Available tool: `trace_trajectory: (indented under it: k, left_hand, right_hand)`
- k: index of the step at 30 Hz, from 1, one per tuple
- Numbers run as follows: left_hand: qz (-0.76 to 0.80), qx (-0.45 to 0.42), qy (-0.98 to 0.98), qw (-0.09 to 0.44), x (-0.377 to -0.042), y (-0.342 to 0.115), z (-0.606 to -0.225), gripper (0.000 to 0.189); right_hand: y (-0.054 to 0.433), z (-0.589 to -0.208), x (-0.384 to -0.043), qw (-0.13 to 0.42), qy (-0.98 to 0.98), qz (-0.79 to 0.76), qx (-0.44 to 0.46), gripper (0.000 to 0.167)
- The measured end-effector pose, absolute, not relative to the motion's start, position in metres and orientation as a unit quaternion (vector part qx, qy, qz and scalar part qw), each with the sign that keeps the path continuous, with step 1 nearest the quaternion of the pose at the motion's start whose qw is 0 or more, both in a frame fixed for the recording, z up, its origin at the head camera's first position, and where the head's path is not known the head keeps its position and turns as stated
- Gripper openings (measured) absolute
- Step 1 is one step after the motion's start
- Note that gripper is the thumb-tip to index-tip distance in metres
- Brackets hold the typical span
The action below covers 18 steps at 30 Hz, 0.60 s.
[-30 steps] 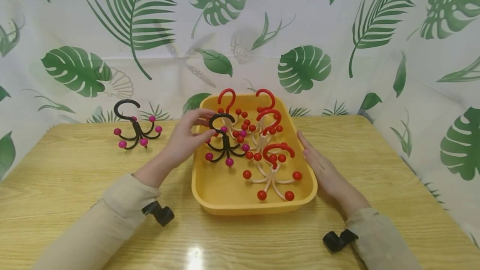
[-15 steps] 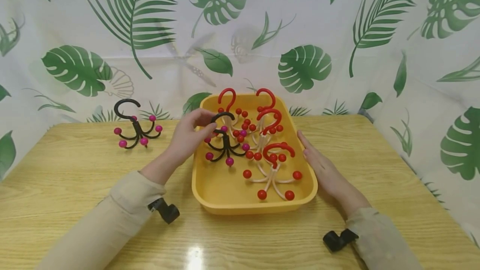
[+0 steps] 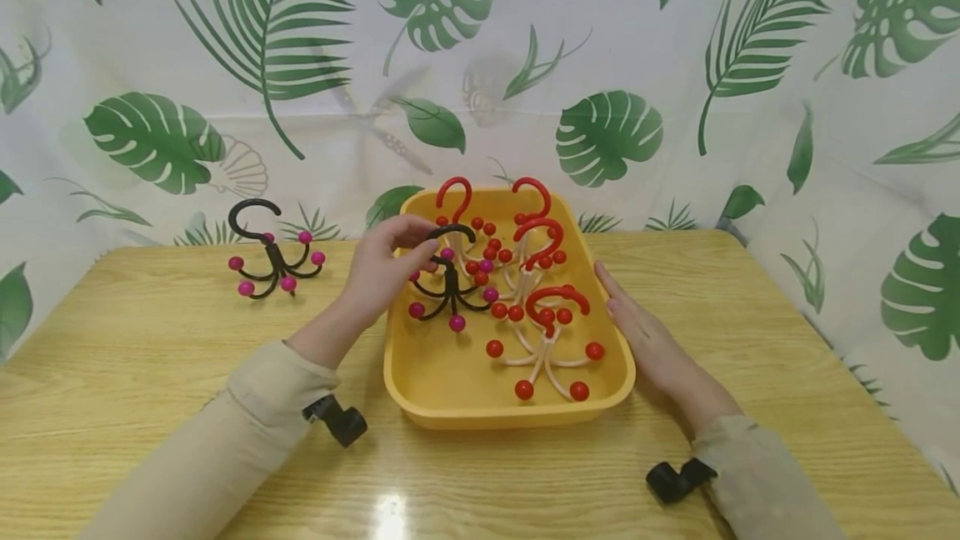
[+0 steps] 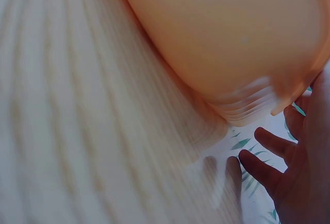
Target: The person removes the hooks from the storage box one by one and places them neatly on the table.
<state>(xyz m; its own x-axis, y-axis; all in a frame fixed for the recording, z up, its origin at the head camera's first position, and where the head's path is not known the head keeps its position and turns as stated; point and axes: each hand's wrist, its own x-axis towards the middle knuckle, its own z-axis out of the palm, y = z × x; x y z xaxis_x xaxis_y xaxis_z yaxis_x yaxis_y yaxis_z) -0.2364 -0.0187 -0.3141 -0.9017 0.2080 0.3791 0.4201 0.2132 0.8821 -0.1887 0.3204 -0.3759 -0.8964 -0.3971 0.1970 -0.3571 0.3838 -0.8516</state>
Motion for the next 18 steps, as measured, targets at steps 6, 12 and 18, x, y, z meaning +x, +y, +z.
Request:
trace_trajectory:
  k: [6, 12, 18]
  left_hand:
    - [-0.599, -0.212, -0.764, 0.110, -0.235, -0.018, -0.308, 0.014]
    - [-0.615, -0.215, -0.750, 0.114, -0.230, -0.018, -0.298, 0.015]
    - [-0.624, -0.223, -0.736, 0.138, -0.228, -0.022, -0.288, 0.016]
  right_hand:
    - [0.320, -0.375, -0.189, 0.026, 0.828, -0.516, -0.218, 0.050]
    - [0.320, -0.375, -0.189, 0.027, 0.824, -0.519, -0.225, 0.050]
    - [0.320, -0.375, -0.188, 0.019, 0.827, -0.511, -0.236, 0.050]
